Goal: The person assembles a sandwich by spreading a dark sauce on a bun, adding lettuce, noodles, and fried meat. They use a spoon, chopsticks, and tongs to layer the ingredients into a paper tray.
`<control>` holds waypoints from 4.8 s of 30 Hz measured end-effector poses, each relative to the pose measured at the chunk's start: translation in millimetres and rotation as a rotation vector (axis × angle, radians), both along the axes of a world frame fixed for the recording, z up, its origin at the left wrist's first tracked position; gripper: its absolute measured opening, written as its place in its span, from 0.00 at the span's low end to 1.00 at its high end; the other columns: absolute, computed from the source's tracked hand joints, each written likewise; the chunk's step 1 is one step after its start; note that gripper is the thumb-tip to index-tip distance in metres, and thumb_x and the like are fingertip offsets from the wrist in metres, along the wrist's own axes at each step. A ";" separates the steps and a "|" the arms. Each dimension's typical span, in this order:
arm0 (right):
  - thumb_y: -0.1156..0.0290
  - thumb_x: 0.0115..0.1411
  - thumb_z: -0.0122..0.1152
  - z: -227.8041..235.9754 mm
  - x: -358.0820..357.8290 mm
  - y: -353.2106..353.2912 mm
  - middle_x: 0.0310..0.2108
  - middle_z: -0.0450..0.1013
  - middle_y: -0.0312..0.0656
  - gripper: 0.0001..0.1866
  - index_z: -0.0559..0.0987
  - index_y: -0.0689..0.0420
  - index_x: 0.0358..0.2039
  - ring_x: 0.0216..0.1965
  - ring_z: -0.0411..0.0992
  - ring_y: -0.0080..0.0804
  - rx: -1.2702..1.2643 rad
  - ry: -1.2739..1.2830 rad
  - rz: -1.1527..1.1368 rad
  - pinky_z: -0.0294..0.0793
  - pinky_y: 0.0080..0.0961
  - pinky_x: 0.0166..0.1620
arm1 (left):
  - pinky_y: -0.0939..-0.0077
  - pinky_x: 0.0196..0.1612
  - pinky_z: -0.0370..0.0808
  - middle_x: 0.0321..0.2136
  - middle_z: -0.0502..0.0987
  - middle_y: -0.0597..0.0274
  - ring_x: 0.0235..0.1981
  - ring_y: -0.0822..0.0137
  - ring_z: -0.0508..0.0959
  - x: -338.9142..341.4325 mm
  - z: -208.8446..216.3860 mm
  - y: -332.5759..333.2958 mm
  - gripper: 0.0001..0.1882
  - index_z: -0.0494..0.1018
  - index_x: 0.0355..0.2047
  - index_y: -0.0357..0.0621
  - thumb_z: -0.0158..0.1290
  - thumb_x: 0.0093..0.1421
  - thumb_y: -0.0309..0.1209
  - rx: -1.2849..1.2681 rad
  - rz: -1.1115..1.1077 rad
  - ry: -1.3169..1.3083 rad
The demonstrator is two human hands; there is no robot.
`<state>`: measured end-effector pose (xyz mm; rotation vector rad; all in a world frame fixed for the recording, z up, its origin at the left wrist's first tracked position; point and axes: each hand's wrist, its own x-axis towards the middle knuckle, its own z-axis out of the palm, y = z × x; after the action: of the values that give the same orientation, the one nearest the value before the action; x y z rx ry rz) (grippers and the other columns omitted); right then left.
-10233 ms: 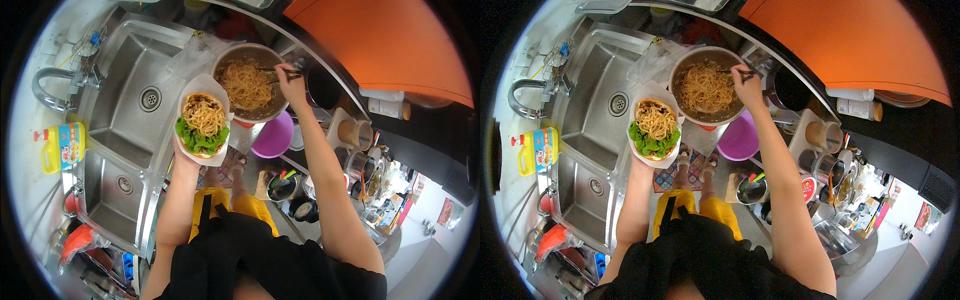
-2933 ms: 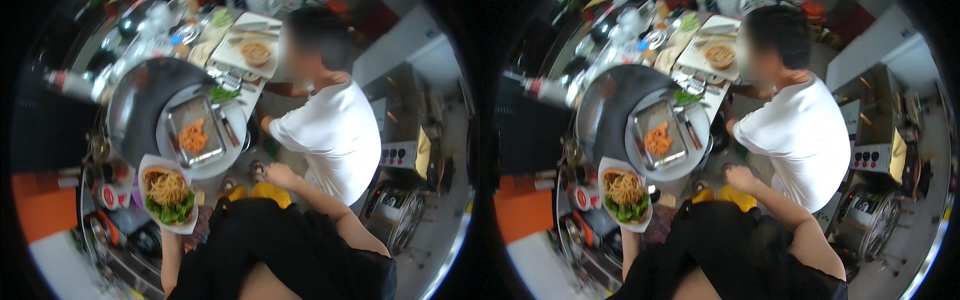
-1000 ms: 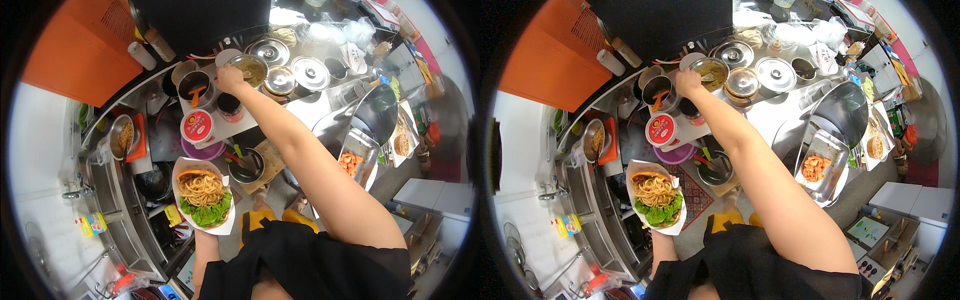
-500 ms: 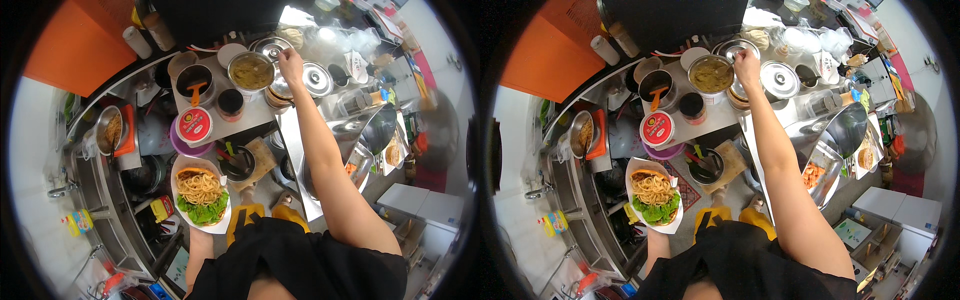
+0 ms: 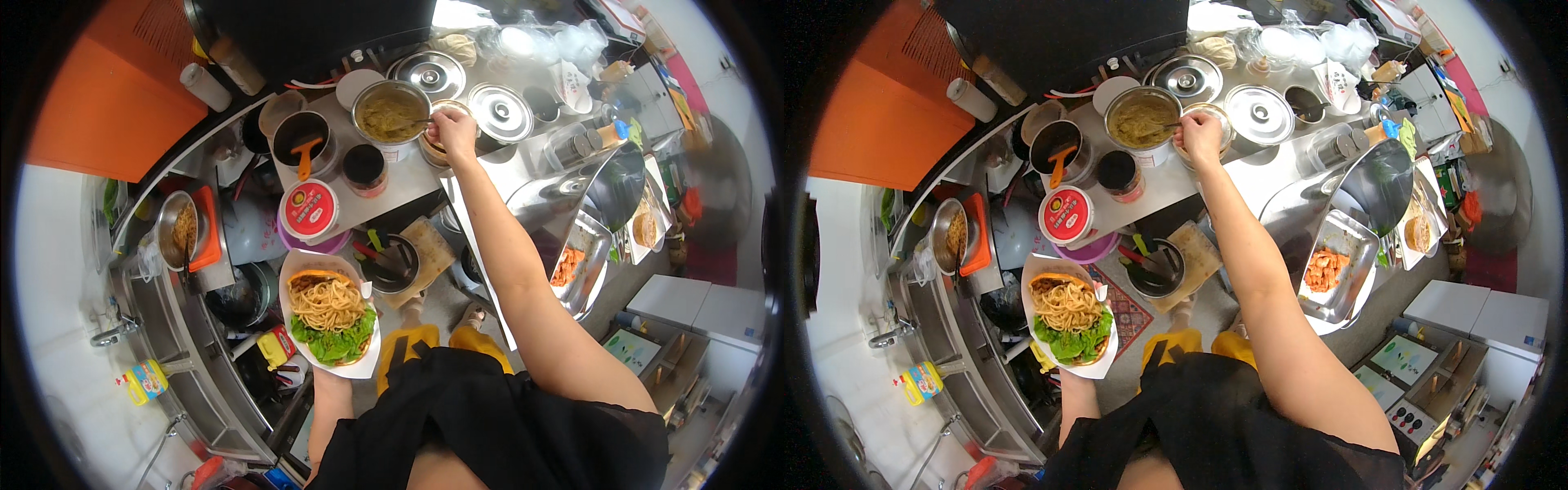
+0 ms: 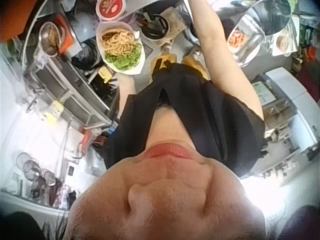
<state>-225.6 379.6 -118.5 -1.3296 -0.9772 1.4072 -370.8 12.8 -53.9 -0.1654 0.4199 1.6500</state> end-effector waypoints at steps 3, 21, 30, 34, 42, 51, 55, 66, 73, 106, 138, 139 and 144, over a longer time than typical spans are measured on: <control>0.77 0.62 0.53 -0.8 6.3 -1.3 0.21 0.74 0.44 0.08 0.76 0.69 0.33 0.18 0.73 0.28 -0.079 0.086 -0.058 0.76 0.22 0.20 | 0.52 0.51 0.76 0.54 0.70 0.43 0.50 0.43 0.74 3.1 8.2 1.8 0.38 0.60 0.62 0.44 0.42 0.61 0.60 -0.008 0.000 -0.005; 0.77 0.59 0.55 220.2 137.9 -99.6 0.21 0.75 0.51 0.06 0.76 0.69 0.30 0.18 0.76 0.35 0.328 0.575 -0.299 0.80 0.29 0.21 | 0.44 0.60 0.66 0.58 0.66 0.45 0.57 0.43 0.68 -5.5 16.1 22.7 0.40 0.58 0.64 0.50 0.41 0.61 0.63 0.020 -0.171 0.053; 0.71 0.66 0.51 203.7 328.7 -276.0 0.30 0.77 0.52 0.13 0.73 0.70 0.43 0.30 0.78 0.34 0.177 -0.011 -0.487 0.81 0.29 0.37 | 0.44 0.61 0.64 0.59 0.65 0.45 0.59 0.43 0.67 9.7 15.3 29.4 0.40 0.57 0.65 0.50 0.41 0.61 0.63 0.046 -0.305 0.073; 0.71 0.67 0.50 162.1 347.3 -320.4 0.30 0.77 0.52 0.13 0.72 0.71 0.42 0.28 0.78 0.34 0.057 -0.055 -0.543 0.80 0.27 0.35 | 0.44 0.61 0.64 0.60 0.65 0.46 0.59 0.43 0.66 13.4 12.0 32.5 0.40 0.57 0.65 0.50 0.40 0.61 0.63 0.052 -0.336 0.067; 0.71 0.68 0.49 127.3 383.3 -333.8 0.29 0.76 0.51 0.13 0.72 0.71 0.42 0.27 0.77 0.32 0.037 -0.045 -0.606 0.80 0.26 0.34 | 0.44 0.62 0.62 0.61 0.63 0.46 0.61 0.43 0.64 45.8 9.8 37.8 0.39 0.57 0.65 0.50 0.41 0.61 0.62 -0.006 -0.344 0.076; 0.71 0.67 0.49 137.1 383.0 -331.5 0.29 0.76 0.50 0.13 0.72 0.70 0.41 0.27 0.77 0.31 0.067 -0.069 -0.590 0.80 0.24 0.34 | 0.44 0.61 0.64 0.60 0.63 0.45 0.59 0.43 0.65 51.8 14.4 30.8 0.39 0.57 0.65 0.49 0.40 0.62 0.62 0.025 -0.297 0.112; 0.71 0.67 0.50 133.9 389.2 -335.2 0.28 0.77 0.49 0.12 0.73 0.70 0.41 0.26 0.77 0.31 0.049 -0.068 -0.592 0.80 0.24 0.33 | 0.47 0.60 0.67 0.60 0.64 0.47 0.59 0.45 0.66 48.6 12.9 30.6 0.39 0.56 0.65 0.49 0.39 0.62 0.62 0.259 -0.489 0.115; 0.69 0.68 0.49 134.5 401.6 -364.4 0.28 0.77 0.47 0.13 0.73 0.69 0.41 0.26 0.76 0.29 0.028 -0.149 -0.591 0.80 0.23 0.33 | 0.48 0.62 0.65 0.61 0.62 0.46 0.61 0.46 0.64 52.2 20.1 26.3 0.39 0.55 0.66 0.49 0.39 0.63 0.61 -0.059 -0.324 0.102; 0.69 0.68 0.49 132.9 401.9 -370.1 0.27 0.76 0.48 0.13 0.73 0.70 0.41 0.25 0.76 0.29 0.031 -0.148 -0.627 0.80 0.23 0.32 | 0.49 0.62 0.65 0.61 0.62 0.44 0.62 0.45 0.63 57.8 24.0 27.6 0.40 0.56 0.65 0.47 0.40 0.62 0.61 -0.014 -0.361 0.024; 0.68 0.65 0.53 200.7 214.6 -185.5 0.37 0.77 0.53 0.17 0.73 0.69 0.48 0.34 0.78 0.32 0.177 0.105 -0.117 0.79 0.24 0.40 | 0.43 0.54 0.72 0.57 0.68 0.50 0.54 0.46 0.72 40.8 7.4 6.4 0.35 0.59 0.63 0.51 0.42 0.63 0.57 0.041 -0.087 0.192; 0.67 0.62 0.50 -41.1 539.8 -179.1 0.35 0.77 0.52 0.11 0.78 0.59 0.35 0.39 0.75 0.51 0.103 -1.114 -0.572 0.74 0.44 0.44 | 0.47 0.56 0.72 0.58 0.66 0.43 0.55 0.43 0.70 165.7 2.9 25.3 0.37 0.58 0.64 0.46 0.42 0.63 0.58 -0.127 -0.302 0.226; 0.66 0.62 0.50 -57.7 559.1 -161.9 0.35 0.77 0.51 0.11 0.78 0.59 0.36 0.40 0.75 0.49 0.077 -1.180 -0.530 0.73 0.44 0.45 | 0.47 0.56 0.72 0.58 0.66 0.43 0.55 0.43 0.70 178.9 1.0 24.2 0.37 0.58 0.64 0.46 0.42 0.63 0.58 -0.140 -0.301 0.226; 0.69 0.58 0.53 -109.1 594.3 -108.0 0.40 0.76 0.48 0.11 0.77 0.58 0.40 0.46 0.72 0.46 -0.102 -1.535 -0.286 0.73 0.41 0.48 | 0.47 0.56 0.72 0.58 0.66 0.43 0.56 0.43 0.70 234.3 1.9 -1.7 0.37 0.58 0.64 0.46 0.41 0.63 0.58 -0.218 -0.253 0.260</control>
<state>368.7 271.7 -227.6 -2.5168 -1.5024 -0.0290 -136.4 11.2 -51.9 -0.0558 0.7878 1.3780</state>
